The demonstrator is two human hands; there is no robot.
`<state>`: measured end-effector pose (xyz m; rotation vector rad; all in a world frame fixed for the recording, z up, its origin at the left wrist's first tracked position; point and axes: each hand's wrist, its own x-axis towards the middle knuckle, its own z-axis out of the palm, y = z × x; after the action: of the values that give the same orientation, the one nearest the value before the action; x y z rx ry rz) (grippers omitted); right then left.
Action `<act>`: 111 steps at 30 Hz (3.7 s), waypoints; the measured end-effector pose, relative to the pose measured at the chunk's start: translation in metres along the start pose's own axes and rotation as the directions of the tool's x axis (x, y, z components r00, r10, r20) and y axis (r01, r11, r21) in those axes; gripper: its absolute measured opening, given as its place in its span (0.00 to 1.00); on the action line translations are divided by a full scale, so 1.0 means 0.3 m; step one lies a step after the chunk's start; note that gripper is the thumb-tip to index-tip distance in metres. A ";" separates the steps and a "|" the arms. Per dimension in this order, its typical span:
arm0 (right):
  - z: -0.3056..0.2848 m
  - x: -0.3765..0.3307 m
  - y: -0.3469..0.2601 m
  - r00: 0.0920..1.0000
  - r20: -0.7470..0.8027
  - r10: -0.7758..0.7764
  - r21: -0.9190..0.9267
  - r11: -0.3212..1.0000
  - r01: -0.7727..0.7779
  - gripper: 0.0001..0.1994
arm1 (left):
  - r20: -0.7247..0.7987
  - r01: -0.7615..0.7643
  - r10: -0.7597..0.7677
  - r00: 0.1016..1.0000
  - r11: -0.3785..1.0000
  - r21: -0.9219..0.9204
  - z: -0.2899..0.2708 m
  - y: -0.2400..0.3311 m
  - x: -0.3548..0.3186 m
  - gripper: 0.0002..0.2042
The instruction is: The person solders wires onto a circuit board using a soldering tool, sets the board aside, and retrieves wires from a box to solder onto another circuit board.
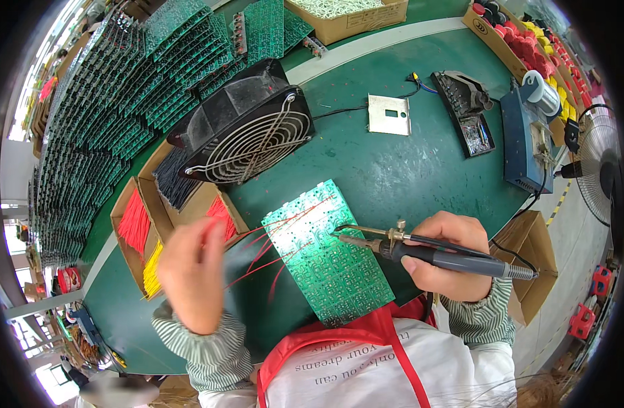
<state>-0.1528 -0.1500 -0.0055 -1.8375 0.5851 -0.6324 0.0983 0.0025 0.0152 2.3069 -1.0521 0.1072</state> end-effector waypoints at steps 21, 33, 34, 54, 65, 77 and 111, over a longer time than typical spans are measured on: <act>-0.009 0.014 0.002 0.997 -0.014 0.074 0.041 0.996 -0.073 0.08 | 0.412 -0.203 0.314 0.856 0.935 -0.291 0.184 0.088 -0.063 0.05; -0.043 -0.021 -0.001 0.996 -0.069 0.059 -0.005 0.998 -0.060 0.09 | -0.030 -0.035 0.036 0.999 0.998 0.043 0.031 0.001 0.045 0.04; -0.045 -0.022 -0.001 0.995 -0.077 0.064 -0.010 0.998 -0.065 0.09 | -0.033 -0.035 0.036 0.999 0.998 0.043 0.036 0.017 0.035 0.04; -0.060 -0.017 0.018 0.983 -0.082 0.164 0.003 0.986 -0.165 0.08 | 0.452 -0.184 0.323 0.832 0.928 -0.324 0.229 0.145 -0.037 0.06; -0.078 -0.031 -0.008 0.990 -0.098 0.100 -0.017 0.995 -0.102 0.09 | 0.399 -0.192 0.330 0.855 0.918 -0.348 0.198 0.131 -0.040 0.05; 0.039 -0.066 -0.028 0.996 0.092 -0.003 0.072 0.997 -0.003 0.09 | 0.433 -0.085 0.180 0.883 0.969 -0.230 0.024 0.023 -0.179 0.05; 0.036 -0.079 -0.022 0.998 0.061 -0.023 0.065 0.998 0.019 0.09 | 0.417 -0.154 0.242 0.876 0.960 -0.233 0.025 0.041 -0.178 0.04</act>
<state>-0.1623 -0.1249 -0.0060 -1.7990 0.4994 -0.5998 0.0516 0.0275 -0.0014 2.0842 -1.4552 -0.4457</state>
